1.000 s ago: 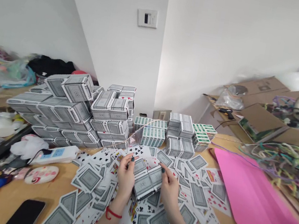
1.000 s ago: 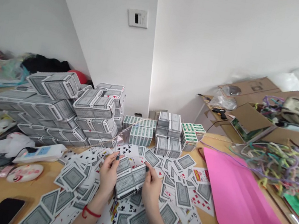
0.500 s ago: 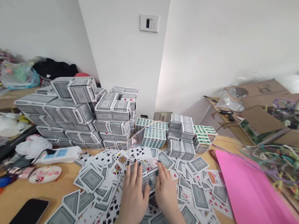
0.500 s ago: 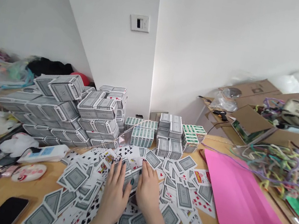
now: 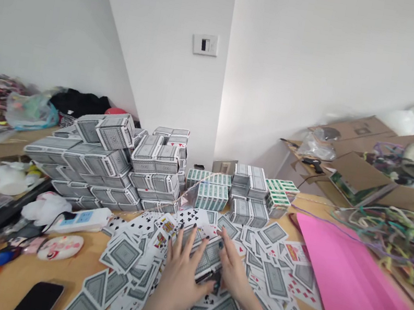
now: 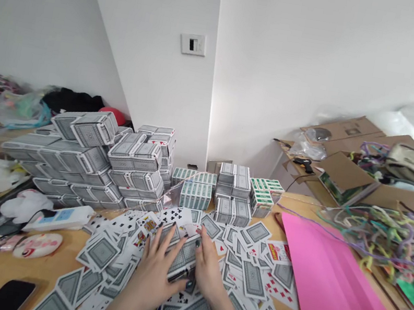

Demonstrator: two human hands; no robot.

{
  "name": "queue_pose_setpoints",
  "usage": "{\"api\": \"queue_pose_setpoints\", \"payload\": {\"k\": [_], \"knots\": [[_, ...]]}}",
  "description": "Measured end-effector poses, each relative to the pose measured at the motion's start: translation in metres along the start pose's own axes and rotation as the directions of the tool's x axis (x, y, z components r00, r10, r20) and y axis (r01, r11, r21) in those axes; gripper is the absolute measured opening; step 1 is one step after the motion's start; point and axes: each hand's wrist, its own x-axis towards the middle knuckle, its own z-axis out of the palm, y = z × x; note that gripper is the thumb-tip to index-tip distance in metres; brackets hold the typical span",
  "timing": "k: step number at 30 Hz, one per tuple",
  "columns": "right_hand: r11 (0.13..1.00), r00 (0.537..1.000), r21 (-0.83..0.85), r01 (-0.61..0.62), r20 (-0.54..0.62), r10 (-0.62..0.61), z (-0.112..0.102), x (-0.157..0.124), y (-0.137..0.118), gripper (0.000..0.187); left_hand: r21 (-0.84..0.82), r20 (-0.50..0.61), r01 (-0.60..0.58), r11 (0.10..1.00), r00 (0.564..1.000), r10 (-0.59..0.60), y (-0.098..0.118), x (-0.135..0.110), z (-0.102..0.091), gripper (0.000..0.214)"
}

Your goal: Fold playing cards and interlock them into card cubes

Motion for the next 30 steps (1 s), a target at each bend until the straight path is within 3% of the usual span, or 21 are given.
{"api": "queue_pose_setpoints", "payload": {"k": [4, 7, 9, 11, 13, 15, 16, 18, 20, 22, 24, 26, 28, 30], "knots": [[0.91, 0.989, 0.402, -0.099, -0.064, 0.136, -0.005, -0.005, 0.009, 0.059, -0.091, 0.018, -0.042, 0.995, 0.999, 0.044, 0.003, 0.011, -0.004, 0.069], [0.809, 0.97, 0.574, -0.126, -0.099, 0.222, -0.009, -0.007, 0.01, 0.064, -0.253, -0.024, -0.028, 0.967, 0.999, 0.022, 0.005, 0.02, -0.006, 0.062], [0.753, 0.961, 0.646, -0.124, -0.112, 0.254, -0.013, -0.009, 0.009, 0.063, -0.432, -0.073, 0.005, 0.902, 0.996, -0.04, 0.004, 0.024, -0.011, 0.059], [0.738, 0.963, 0.665, -0.117, -0.106, 0.248, -0.019, -0.011, 0.005, 0.063, -0.689, -0.106, 0.003, 0.725, 0.989, -0.106, 0.003, 0.025, -0.019, 0.058], [0.754, 0.979, 0.649, -0.103, -0.07, 0.193, -0.024, -0.016, -0.004, 0.063, -0.924, -0.062, -0.002, 0.384, 0.988, -0.144, 0.004, 0.023, -0.027, 0.058], [0.779, 0.992, 0.623, -0.073, -0.034, 0.12, -0.026, -0.02, -0.015, 0.061, -0.999, 0.044, 0.048, 0.019, 0.984, -0.172, 0.007, 0.018, -0.03, 0.052], [0.791, 0.995, 0.609, -0.052, -0.034, 0.092, -0.026, -0.022, -0.02, 0.059, -0.991, 0.101, 0.08, -0.109, 0.975, -0.196, 0.008, 0.015, -0.028, 0.048], [0.825, 0.996, 0.564, -0.027, -0.056, 0.071, -0.024, -0.024, -0.024, 0.057, -0.962, 0.201, 0.143, -0.231, 0.947, -0.251, 0.007, 0.008, -0.021, 0.045], [0.867, 0.993, 0.498, 0.001, -0.104, 0.058, -0.021, -0.023, -0.018, 0.058, -0.941, 0.308, 0.246, -0.235, 0.909, -0.28, 0.0, -0.002, -0.008, 0.046], [0.91, 0.99, 0.413, 0.034, -0.14, 0.027, -0.017, -0.022, -0.004, 0.052, -0.902, 0.429, 0.392, -0.179, 0.857, -0.285, -0.011, -0.013, 0.004, 0.045], [0.951, 0.986, 0.309, 0.032, -0.166, 0.021, -0.014, -0.021, 0.013, 0.046, -0.812, 0.574, 0.577, -0.085, 0.763, -0.297, -0.024, -0.026, 0.009, 0.044], [0.974, 0.981, 0.222, 0.032, -0.195, 0.013, -0.013, -0.021, 0.023, 0.043, -0.738, 0.637, 0.673, 0.045, 0.717, -0.283, -0.036, -0.037, 0.005, 0.038], [0.988, 0.975, 0.145, 0.043, -0.224, -0.01, -0.015, -0.019, 0.023, 0.041, -0.718, 0.615, 0.668, 0.197, 0.741, -0.27, -0.046, -0.042, -0.006, 0.033], [0.997, 0.968, 0.042, 0.062, -0.246, -0.05, -0.017, -0.014, 0.014, 0.038, -0.762, 0.427, 0.547, 0.346, 0.826, -0.367, -0.051, -0.037, -0.018, 0.033]]}}
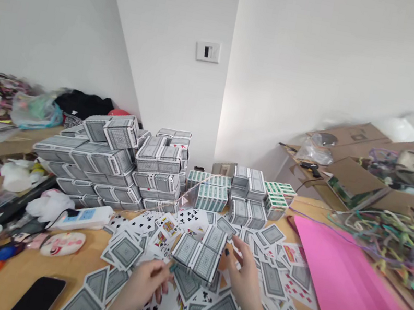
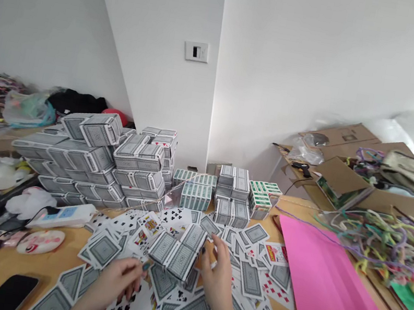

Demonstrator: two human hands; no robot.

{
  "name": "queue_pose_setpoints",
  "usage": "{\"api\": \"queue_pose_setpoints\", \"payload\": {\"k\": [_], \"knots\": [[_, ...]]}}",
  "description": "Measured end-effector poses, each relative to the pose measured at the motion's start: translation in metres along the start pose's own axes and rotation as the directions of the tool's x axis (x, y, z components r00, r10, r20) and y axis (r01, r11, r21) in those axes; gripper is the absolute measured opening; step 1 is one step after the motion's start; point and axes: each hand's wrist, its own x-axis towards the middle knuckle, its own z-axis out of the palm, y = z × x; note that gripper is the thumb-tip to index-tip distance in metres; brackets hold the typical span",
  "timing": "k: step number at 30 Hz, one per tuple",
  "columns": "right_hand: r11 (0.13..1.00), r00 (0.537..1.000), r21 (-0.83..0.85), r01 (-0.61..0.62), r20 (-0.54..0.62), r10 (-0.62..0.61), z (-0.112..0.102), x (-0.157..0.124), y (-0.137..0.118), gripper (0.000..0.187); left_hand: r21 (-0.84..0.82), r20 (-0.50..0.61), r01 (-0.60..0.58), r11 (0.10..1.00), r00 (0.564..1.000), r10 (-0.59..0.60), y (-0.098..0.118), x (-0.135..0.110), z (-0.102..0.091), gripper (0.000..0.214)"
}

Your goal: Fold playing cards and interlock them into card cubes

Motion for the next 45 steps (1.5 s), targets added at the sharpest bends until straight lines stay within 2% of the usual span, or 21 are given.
{"api": "queue_pose_setpoints", "payload": {"k": [1, 3, 5, 8, 11, 15, 20, 24, 28, 31, 35, 38, 41, 45], "knots": [[0.998, 1.0, -0.063, 0.029, -0.001, -0.029, 0.001, 0.004, -0.007, 0.037, 0.031, -0.124, -0.094, 0.995, 0.988, 0.097, 0.005, 0.003, -0.002, 0.032], [0.977, 0.995, -0.189, 0.095, -0.004, -0.097, 0.007, 0.01, -0.022, 0.036, 0.08, -0.328, -0.23, 0.97, 0.913, 0.244, 0.015, 0.014, 0.0, 0.029], [0.942, 0.985, -0.289, 0.173, 0.048, -0.166, 0.018, 0.013, -0.035, 0.04, 0.158, -0.399, -0.323, 0.933, 0.843, 0.36, 0.022, 0.029, 0.011, 0.028], [0.855, 0.947, -0.421, 0.304, 0.233, -0.222, 0.033, 0.009, -0.046, 0.043, 0.268, -0.346, -0.412, 0.871, 0.802, 0.486, 0.023, 0.047, 0.034, 0.027], [0.78, 0.926, -0.524, 0.342, 0.327, -0.186, 0.04, 0.004, -0.049, 0.044, 0.31, -0.342, -0.412, 0.857, 0.793, 0.504, 0.02, 0.055, 0.05, 0.023], [0.761, 0.916, -0.555, 0.336, 0.38, -0.127, 0.043, 0.003, -0.052, 0.042, 0.344, -0.334, -0.404, 0.848, 0.791, 0.512, 0.018, 0.057, 0.053, 0.013], [0.747, 0.935, -0.589, 0.306, 0.335, -0.119, 0.054, -0.002, -0.052, 0.049, 0.371, -0.334, -0.42, 0.828, 0.771, 0.541, 0.016, 0.06, 0.05, 0.012], [0.746, 0.907, -0.562, 0.358, 0.398, -0.136, 0.047, -0.003, -0.054, 0.052, 0.338, -0.329, -0.46, 0.821, 0.759, 0.561, 0.013, 0.06, 0.049, 0.016], [0.774, 0.819, -0.463, 0.432, 0.56, -0.122, 0.025, 0.003, -0.065, 0.058, 0.203, -0.367, -0.46, 0.864, 0.782, 0.503, 0.008, 0.061, 0.046, 0.023], [0.768, 0.737, -0.419, 0.485, 0.669, -0.1, 0.011, 0.008, -0.07, 0.089, -0.051, -0.42, -0.466, 0.883, 0.812, 0.405, 0.0, 0.064, 0.042, 0.031], [0.691, 0.637, -0.393, 0.607, 0.76, -0.128, -0.001, 0.015, -0.068, 0.107, -0.424, -0.422, -0.44, 0.792, 0.869, 0.257, -0.012, 0.07, 0.037, 0.04], [0.63, 0.579, -0.348, 0.694, 0.79, -0.201, -0.007, 0.018, -0.066, 0.106, -0.603, -0.401, -0.376, 0.704, 0.905, 0.14, -0.017, 0.075, 0.033, 0.043], [0.584, 0.525, -0.293, 0.757, 0.805, -0.276, -0.013, 0.024, -0.067, 0.097, -0.647, -0.395, -0.347, 0.679, 0.914, 0.092, -0.019, 0.078, 0.031, 0.043], [0.564, 0.358, -0.12, 0.817, 0.873, -0.333, -0.021, 0.035, -0.07, 0.079, -0.633, -0.377, -0.348, 0.692, 0.919, 0.117, -0.022, 0.08, 0.03, 0.042]]}}
